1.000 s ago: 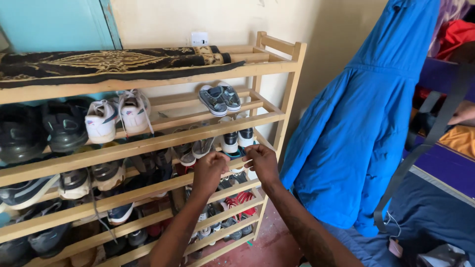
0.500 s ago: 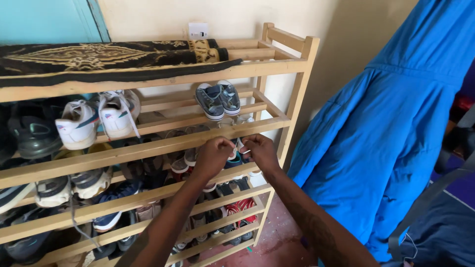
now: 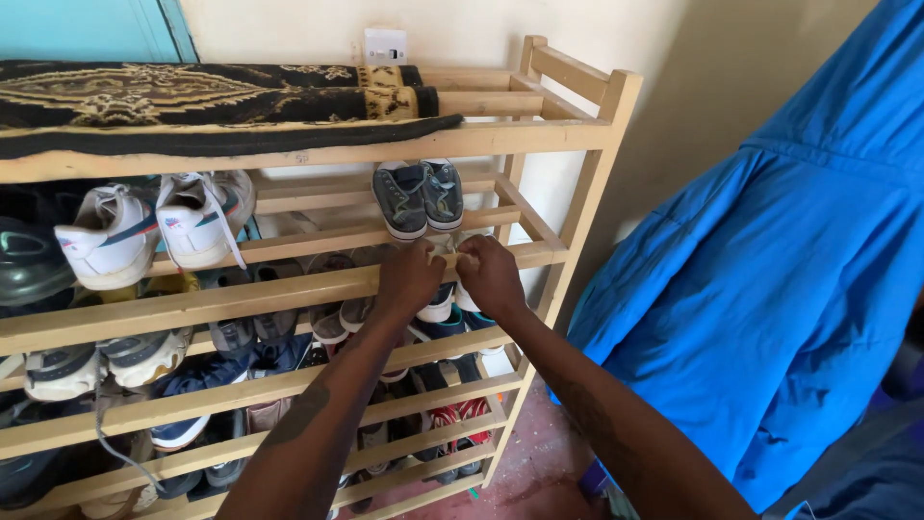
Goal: Selecting shoes from a multi-tiered wooden rack and placing them into a blue plastic bin on the floor.
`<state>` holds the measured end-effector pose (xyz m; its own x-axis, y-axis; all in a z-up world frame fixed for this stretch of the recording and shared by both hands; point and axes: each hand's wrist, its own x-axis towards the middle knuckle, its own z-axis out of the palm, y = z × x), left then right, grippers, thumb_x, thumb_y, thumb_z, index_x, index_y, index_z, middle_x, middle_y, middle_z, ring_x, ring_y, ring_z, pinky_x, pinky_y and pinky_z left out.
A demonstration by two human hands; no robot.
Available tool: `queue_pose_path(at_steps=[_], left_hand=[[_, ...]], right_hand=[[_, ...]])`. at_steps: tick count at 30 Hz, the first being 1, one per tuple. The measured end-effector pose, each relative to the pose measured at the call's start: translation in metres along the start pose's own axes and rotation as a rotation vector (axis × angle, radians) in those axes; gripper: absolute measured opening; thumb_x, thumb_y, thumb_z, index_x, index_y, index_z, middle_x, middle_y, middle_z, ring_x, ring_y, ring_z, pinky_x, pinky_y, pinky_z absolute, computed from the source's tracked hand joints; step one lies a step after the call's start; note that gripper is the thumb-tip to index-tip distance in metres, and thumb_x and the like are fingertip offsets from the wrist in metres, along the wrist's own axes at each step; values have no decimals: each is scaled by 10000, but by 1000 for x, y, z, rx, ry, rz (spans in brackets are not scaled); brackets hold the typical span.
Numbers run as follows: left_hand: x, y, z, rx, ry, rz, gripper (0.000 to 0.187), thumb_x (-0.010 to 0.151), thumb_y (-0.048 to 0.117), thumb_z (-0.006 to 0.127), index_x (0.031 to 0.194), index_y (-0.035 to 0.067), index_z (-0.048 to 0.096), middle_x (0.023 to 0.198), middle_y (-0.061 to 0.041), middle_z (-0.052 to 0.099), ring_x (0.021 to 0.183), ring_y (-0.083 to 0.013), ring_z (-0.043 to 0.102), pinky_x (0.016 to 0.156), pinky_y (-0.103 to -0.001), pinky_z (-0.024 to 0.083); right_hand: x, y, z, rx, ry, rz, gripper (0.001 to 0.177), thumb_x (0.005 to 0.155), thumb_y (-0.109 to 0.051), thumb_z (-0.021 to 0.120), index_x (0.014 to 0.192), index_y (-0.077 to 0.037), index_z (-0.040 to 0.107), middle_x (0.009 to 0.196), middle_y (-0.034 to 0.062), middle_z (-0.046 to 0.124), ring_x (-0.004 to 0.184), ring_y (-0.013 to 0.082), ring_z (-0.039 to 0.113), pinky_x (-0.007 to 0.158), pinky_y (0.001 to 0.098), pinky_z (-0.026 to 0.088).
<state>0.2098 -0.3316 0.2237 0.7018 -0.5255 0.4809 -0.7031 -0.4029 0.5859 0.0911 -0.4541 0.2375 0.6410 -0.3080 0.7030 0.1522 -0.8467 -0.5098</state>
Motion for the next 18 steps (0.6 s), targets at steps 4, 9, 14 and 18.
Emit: queue_pose_path(at_steps=[4,9,14,18], left_hand=[[25,-10,29,72,-38,-40,330,982,317,536,1094,88,746,1062,-215,740,1031,-402,694,939,-512,530],[33,-8,26,59,-199,-30,380,997,366,477,1024,80,727,1023,-208,733,965,-414,689,854,-561,526],[50,-14,28,225,-335,27,423,999,383,467,995,89,772,1069,-201,731,992,-400,702,903,-549,538],[63,-17,27,61,-185,-183,352,925,330,512,989,116,783,1061,-191,734,983,-413,697,882,-550,545]], right_hand=[[18,1,0,110,-117,267,261,912,-185,620,1109,-20,670,1052,185,703,846,338,741,784,412,570],[39,39,17,72,-129,134,279,960,-242,630,1095,-1,670,1020,224,736,931,369,727,799,436,553],[65,59,28,-2,-91,335,394,947,-359,607,1093,5,648,851,223,743,845,381,741,766,459,566],[82,87,48,-191,-20,349,587,968,-552,572,953,21,699,828,237,709,832,424,698,767,525,535]])
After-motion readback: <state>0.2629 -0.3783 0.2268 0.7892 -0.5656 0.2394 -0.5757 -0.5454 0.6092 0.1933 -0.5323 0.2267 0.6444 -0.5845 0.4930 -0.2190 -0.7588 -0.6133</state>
